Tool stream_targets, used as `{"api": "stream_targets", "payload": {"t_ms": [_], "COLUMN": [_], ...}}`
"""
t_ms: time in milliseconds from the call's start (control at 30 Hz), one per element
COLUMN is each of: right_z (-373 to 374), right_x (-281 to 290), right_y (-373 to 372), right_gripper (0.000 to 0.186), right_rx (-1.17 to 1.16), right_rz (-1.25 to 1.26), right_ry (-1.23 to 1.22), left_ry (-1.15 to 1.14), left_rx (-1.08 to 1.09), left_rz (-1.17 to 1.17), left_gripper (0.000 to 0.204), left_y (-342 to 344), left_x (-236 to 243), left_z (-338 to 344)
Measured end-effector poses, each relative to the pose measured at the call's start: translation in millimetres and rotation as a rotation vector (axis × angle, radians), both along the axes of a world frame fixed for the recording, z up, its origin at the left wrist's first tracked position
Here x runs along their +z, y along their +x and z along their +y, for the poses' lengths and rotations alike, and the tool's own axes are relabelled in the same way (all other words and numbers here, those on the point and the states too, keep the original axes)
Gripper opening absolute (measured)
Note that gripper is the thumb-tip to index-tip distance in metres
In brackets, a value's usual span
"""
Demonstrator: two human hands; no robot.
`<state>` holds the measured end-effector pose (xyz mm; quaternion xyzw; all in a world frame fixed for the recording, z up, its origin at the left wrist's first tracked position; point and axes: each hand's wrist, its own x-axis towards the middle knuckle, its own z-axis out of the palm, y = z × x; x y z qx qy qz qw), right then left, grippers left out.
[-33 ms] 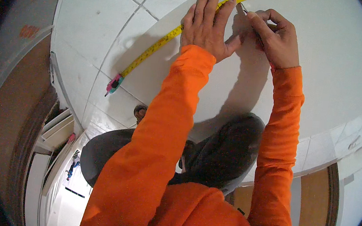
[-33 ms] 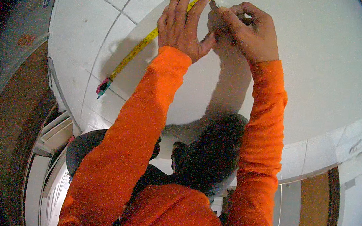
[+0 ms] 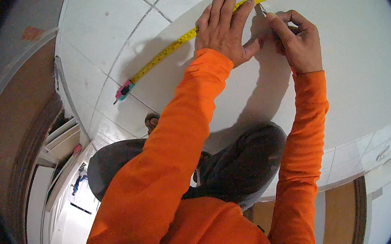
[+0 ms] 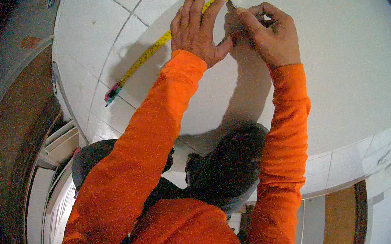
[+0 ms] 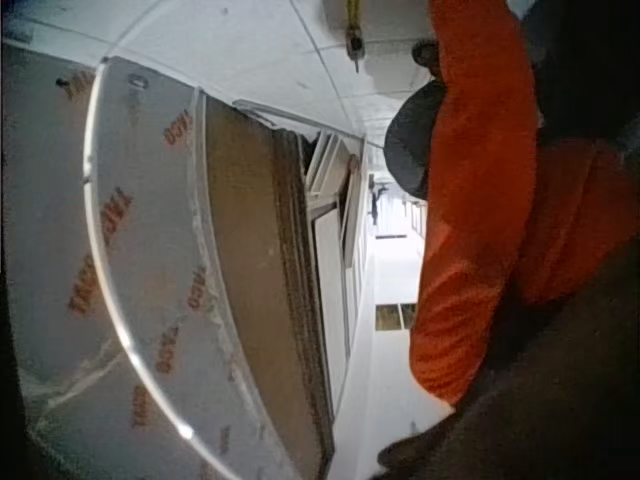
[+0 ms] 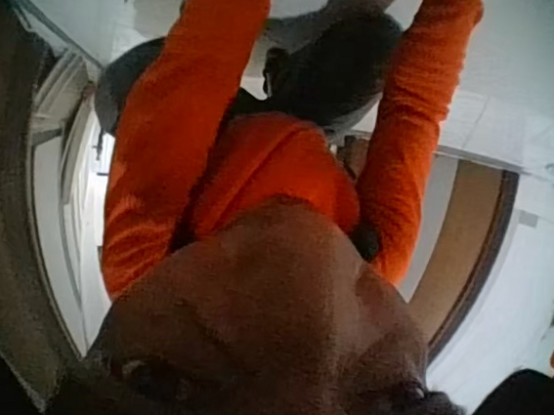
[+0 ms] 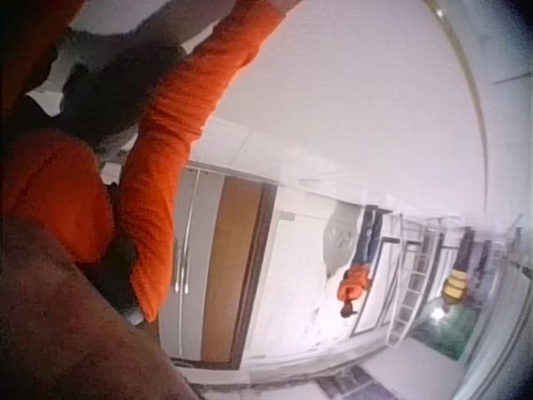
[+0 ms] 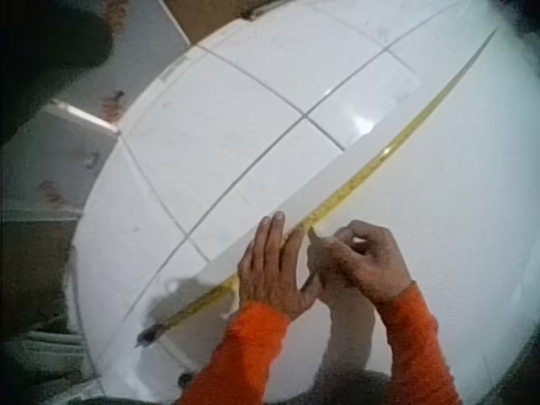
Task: The person uses a measuring tape to mark lengths on a large board, then applies a metal trim strip and scores the board with a utility knife.
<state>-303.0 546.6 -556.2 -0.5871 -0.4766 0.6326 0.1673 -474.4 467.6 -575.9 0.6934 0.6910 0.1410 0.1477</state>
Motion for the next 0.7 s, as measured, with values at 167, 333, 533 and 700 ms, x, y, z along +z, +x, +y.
{"api": "stream_targets", "payload": {"t_ms": [167,333,533,700], "right_z": [-3,-1,0,2], "right_x": [-7,-2,-4,1], "right_y": [-2,-3,-3,-5], "right_gripper": [0.026,0.027,0.031,0.032], "right_rx": [-0.06,-0.048,-0.03,-0.028], "right_rz": [0.056,-0.005,-0.075,-0.076], "right_ry": [-0.033,-0.055,-0.026,-0.053], "left_ry": [0.064,0.027,0.002,-0.002], "left_rx": [0.036,0.048,0.057,0.072], "left_rz": [-0.076,-0.091,-0.099,-0.108], "left_gripper": [0.1,0.104,0.103,0.101], "left_y": [3,3,4,1], "left_x": [-15,-12,-11,-15], "left_z": [-3,-2,-3,-5]}}
